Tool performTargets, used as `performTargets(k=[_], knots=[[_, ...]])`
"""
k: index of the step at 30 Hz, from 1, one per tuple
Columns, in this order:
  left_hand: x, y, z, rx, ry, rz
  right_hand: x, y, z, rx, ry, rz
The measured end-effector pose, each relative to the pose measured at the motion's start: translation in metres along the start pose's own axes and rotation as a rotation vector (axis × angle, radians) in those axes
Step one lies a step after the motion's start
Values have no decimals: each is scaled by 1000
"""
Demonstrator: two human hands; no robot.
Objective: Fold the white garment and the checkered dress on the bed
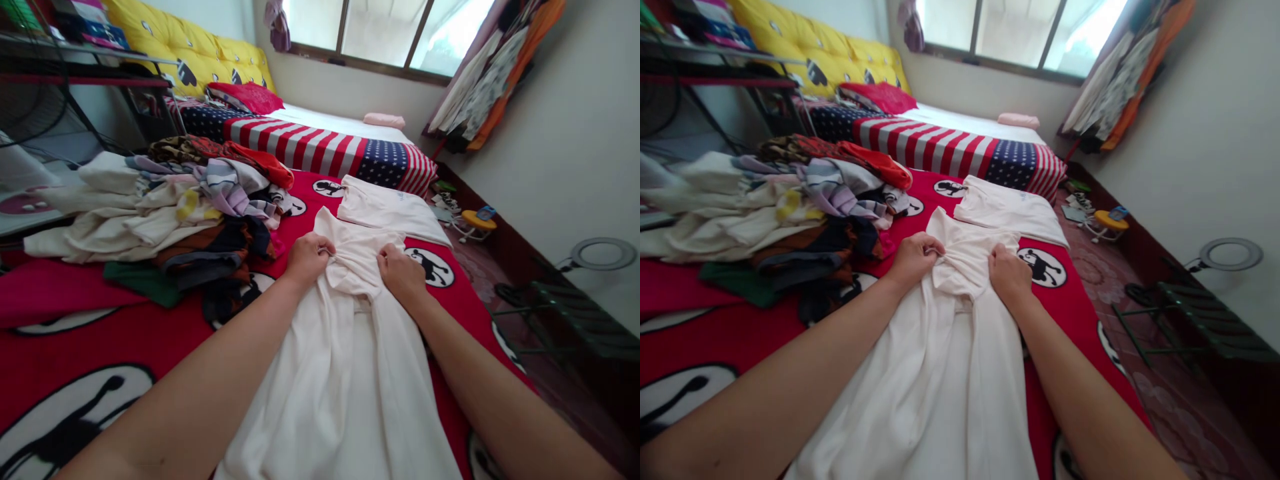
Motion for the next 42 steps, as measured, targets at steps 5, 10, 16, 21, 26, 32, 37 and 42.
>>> performTargets(k=[5,10,16,21,26,32,37,42], knots=[[-2,3,0,-16,40,109,-6,-1,9,-90,43,-62],[-5,2,0,-69,51,208,3,16,53,-63,273,-225],[-2,18,12,-192,-1,222,33,30,155,-45,443,-464],[4,66,64,-414,-242,165,53,52,228,-155,573,-450],[15,113,126,-737,-412,19,51,62,263,-252,735,-356],[44,137,163,-843,-410,37,43,62,256,-199,742,-406],[69,146,191,-1003,-317,52,15,71,252,-99,687,-529],[88,157,215,-1038,-261,-67,-37,68,247,-194,705,-530]])
Point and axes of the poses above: each hand's wrist, its own z-axis away from the middle knuckle, its own y-axis out of the back of the hand, x = y × z, the point moved 3 cm from there along -z, towards the middle knuckle, and after that the axes turned 3 degrees about -x, right-handed, at the moved point
